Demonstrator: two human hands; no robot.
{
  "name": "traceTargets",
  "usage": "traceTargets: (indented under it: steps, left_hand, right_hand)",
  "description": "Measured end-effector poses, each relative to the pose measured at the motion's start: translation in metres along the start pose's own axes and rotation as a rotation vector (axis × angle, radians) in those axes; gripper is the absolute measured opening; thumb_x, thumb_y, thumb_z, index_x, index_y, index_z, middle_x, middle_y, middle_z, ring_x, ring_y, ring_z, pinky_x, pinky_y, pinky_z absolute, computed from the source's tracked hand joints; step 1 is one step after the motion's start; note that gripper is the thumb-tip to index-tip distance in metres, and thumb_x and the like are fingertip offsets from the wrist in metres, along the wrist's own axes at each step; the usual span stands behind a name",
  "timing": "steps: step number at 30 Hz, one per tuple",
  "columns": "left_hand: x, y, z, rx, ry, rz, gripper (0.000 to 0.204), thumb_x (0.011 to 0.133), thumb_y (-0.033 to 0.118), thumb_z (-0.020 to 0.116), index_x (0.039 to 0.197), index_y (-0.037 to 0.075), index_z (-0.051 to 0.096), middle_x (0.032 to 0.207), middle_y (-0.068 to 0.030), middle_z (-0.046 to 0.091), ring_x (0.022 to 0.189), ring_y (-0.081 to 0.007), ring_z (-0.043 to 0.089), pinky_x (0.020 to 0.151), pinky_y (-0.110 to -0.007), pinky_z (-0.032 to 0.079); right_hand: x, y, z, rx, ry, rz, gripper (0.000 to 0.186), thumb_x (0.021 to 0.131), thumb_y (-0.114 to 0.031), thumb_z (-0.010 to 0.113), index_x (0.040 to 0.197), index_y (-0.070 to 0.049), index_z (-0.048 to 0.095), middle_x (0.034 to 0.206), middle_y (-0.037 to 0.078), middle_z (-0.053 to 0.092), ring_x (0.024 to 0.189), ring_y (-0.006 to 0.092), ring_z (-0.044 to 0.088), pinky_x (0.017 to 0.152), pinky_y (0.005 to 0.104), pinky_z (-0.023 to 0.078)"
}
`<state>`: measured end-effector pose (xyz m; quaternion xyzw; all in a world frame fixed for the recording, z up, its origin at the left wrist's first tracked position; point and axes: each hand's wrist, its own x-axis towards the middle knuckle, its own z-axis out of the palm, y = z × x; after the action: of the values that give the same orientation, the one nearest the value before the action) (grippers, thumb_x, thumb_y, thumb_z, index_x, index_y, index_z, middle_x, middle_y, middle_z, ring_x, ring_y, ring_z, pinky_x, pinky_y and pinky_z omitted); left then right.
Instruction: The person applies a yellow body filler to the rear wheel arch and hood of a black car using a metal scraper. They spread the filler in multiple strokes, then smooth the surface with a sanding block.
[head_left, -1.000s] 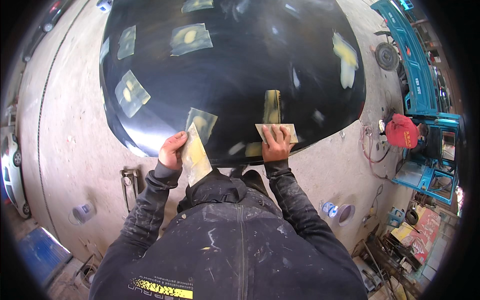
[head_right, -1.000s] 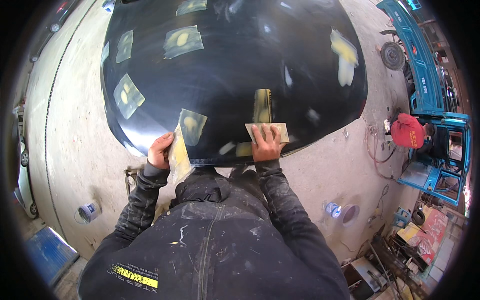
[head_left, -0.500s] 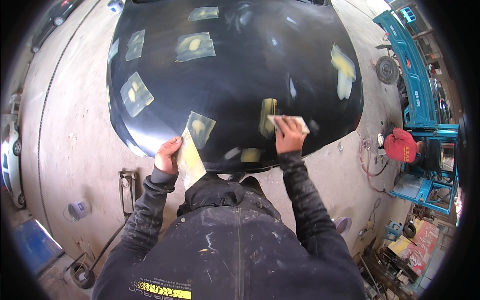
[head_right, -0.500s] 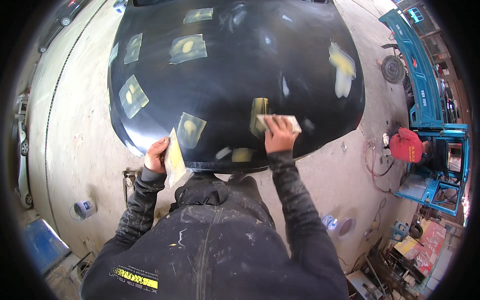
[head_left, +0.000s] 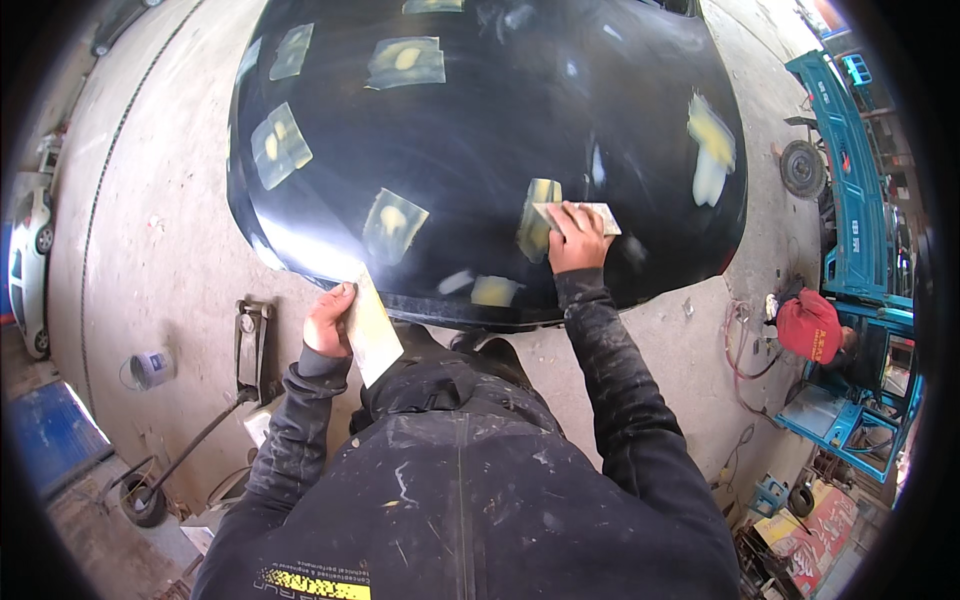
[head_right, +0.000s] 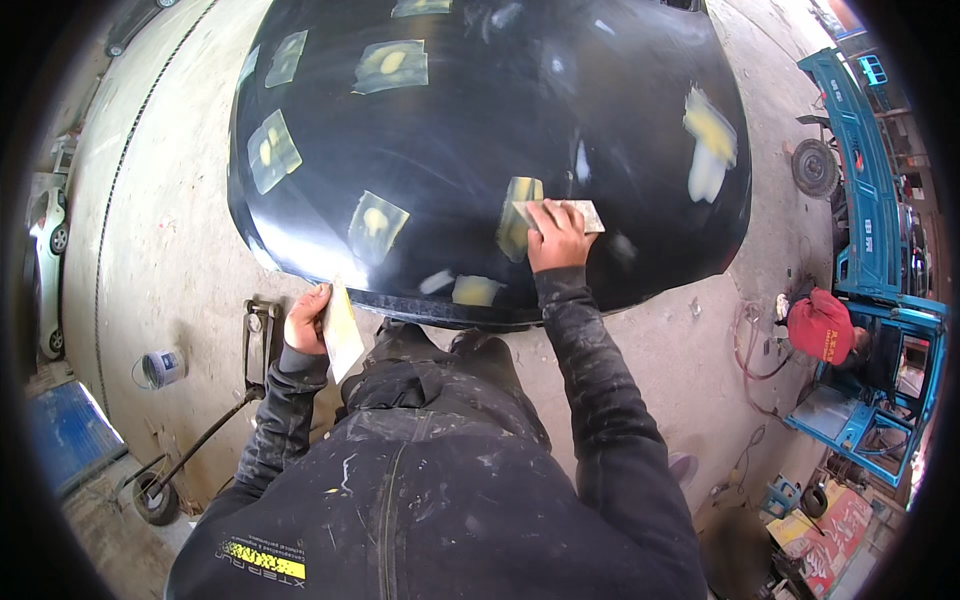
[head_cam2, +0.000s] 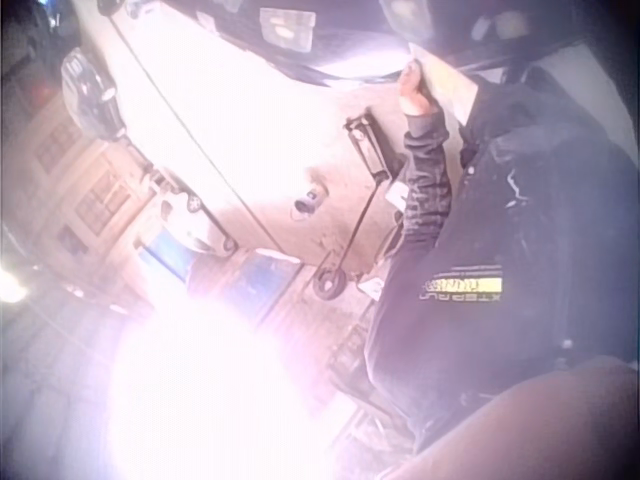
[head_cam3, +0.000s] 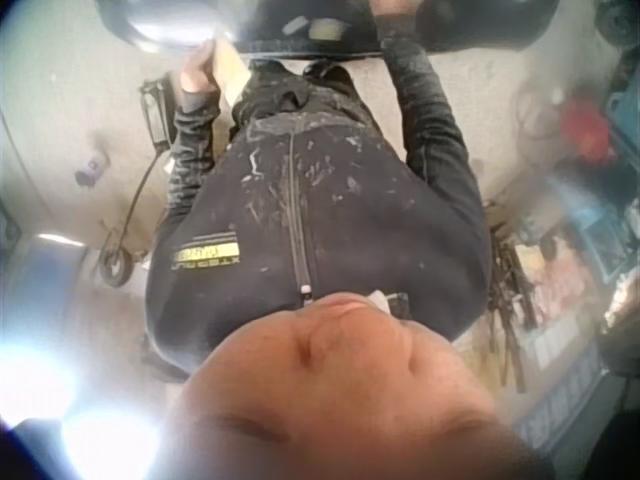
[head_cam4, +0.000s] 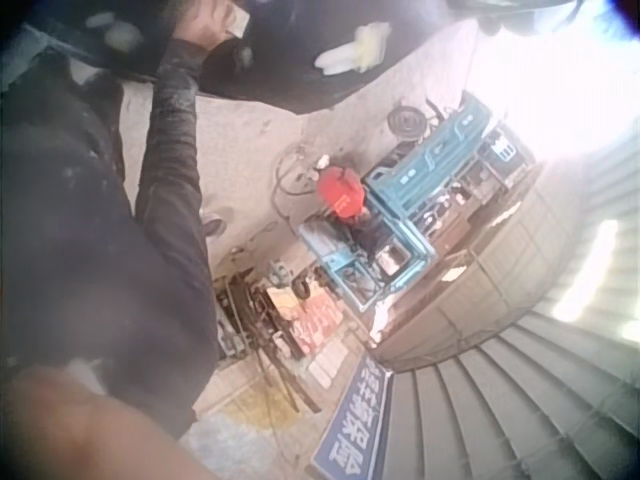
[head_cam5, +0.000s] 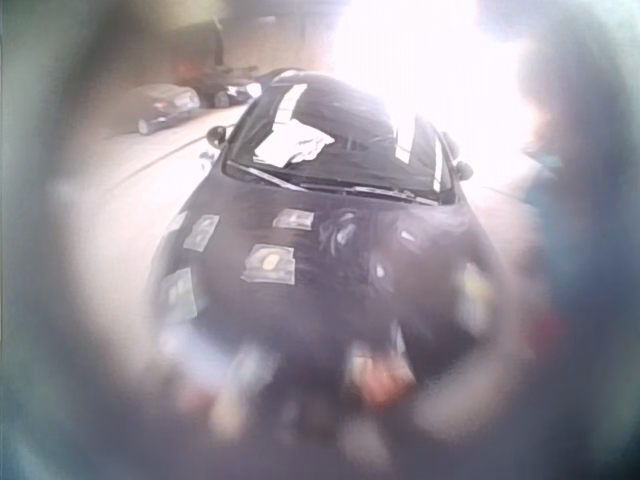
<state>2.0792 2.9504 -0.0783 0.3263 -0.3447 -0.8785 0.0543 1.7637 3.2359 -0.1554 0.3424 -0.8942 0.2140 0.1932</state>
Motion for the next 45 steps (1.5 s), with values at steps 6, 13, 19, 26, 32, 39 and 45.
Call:
traceTargets:
  steps: [6, 13, 19, 26, 32, 39, 45]
  left_hand:
    - [0.0, -0.011, 0.017, -0.007, -0.018, -0.001, 0.031, 0.113, 0.022, 0.044, 0.124, -0.002, 0.061, 0.103, -0.0099, 0.072, 0.087, -0.0181, 0.072, 0.08, -0.03, 0.058]
    - [0.005, -0.022, 0.033, 0.024, -0.134, -0.027, 0.03, 0.111, 0.018, 0.047, 0.124, -0.005, 0.063, 0.109, -0.0102, 0.073, 0.096, -0.0181, 0.072, 0.091, -0.03, 0.057]
    - [0.002, -0.019, 0.05, 0.063, -0.145, 0.019, 0.026, 0.11, 0.017, 0.048, 0.116, -0.004, 0.063, 0.106, -0.0097, 0.072, 0.093, -0.019, 0.071, 0.089, -0.031, 0.056]
    - [-0.024, -0.009, 0.068, 0.209, 0.006, 0.144, 0.026, 0.112, 0.023, 0.049, 0.111, 0.001, 0.064, 0.094, -0.0035, 0.069, 0.079, -0.0119, 0.065, 0.075, -0.025, 0.051]
    - [-0.042, 0.02, 0.114, 0.287, -0.004, 0.437, 0.025, 0.114, 0.025, 0.051, 0.12, 0.003, 0.063, 0.097, 0.001, 0.069, 0.079, -0.0066, 0.061, 0.072, -0.02, 0.046]
    - [-0.027, 0.05, 0.184, 0.252, -0.209, 0.453, 0.026, 0.115, 0.027, 0.05, 0.119, 0.003, 0.058, 0.102, -0.0084, 0.073, 0.082, -0.0152, 0.073, 0.068, -0.03, 0.061]
    - [-0.027, 0.082, 0.213, 0.234, -0.344, 0.464, 0.025, 0.114, 0.025, 0.054, 0.115, 0.001, 0.06, 0.095, -0.0047, 0.071, 0.077, -0.0101, 0.066, 0.067, -0.027, 0.056]
  right_hand:
    - [-0.057, -0.015, -0.02, 0.036, -0.045, 0.046, 0.044, 0.078, -0.01, 0.075, 0.119, -0.024, 0.08, 0.126, -0.001, 0.073, 0.126, 0.0281, 0.06, 0.108, 0.0544, 0.041]
    - [-0.09, -0.017, -0.028, 0.06, 0.004, 0.017, 0.044, 0.075, -0.015, 0.079, 0.117, -0.025, 0.08, 0.123, -0.002, 0.073, 0.124, 0.0264, 0.061, 0.104, 0.0577, 0.041]
    - [-0.086, -0.023, -0.058, 0.08, -0.037, 0.135, 0.039, 0.079, -0.012, 0.073, 0.116, -0.021, 0.081, 0.118, 0.001, 0.076, 0.119, 0.0271, 0.063, 0.104, 0.052, 0.043]
    - [-0.047, -0.01, -0.099, 0.864, 0.283, 0.807, 0.03, 0.1, -0.013, 0.063, 0.126, -0.008, 0.077, 0.117, 0.005, 0.075, 0.106, 0.0241, 0.071, 0.09, 0.0365, 0.056]
    - [-0.003, -0.022, -0.166, 1.976, -0.024, 1.142, 0.053, 0.107, -0.039, 0.052, 0.149, -0.007, 0.051, 0.146, 0.017, 0.058, 0.134, 0.0411, 0.055, 0.107, 0.0678, 0.045]
    - [0.035, -0.107, -0.213, 2.391, -0.079, 0.682, 0.055, 0.115, -0.036, 0.035, 0.16, -0.004, 0.035, 0.161, 0.02, 0.044, 0.15, 0.0443, 0.04, 0.119, 0.0692, 0.035]
    - [0.053, -0.168, -0.237, 2.298, 0.026, 0.418, 0.052, 0.114, -0.018, 0.043, 0.16, 0.003, 0.038, 0.163, 0.027, 0.042, 0.151, 0.0438, 0.041, 0.125, 0.0585, 0.032]
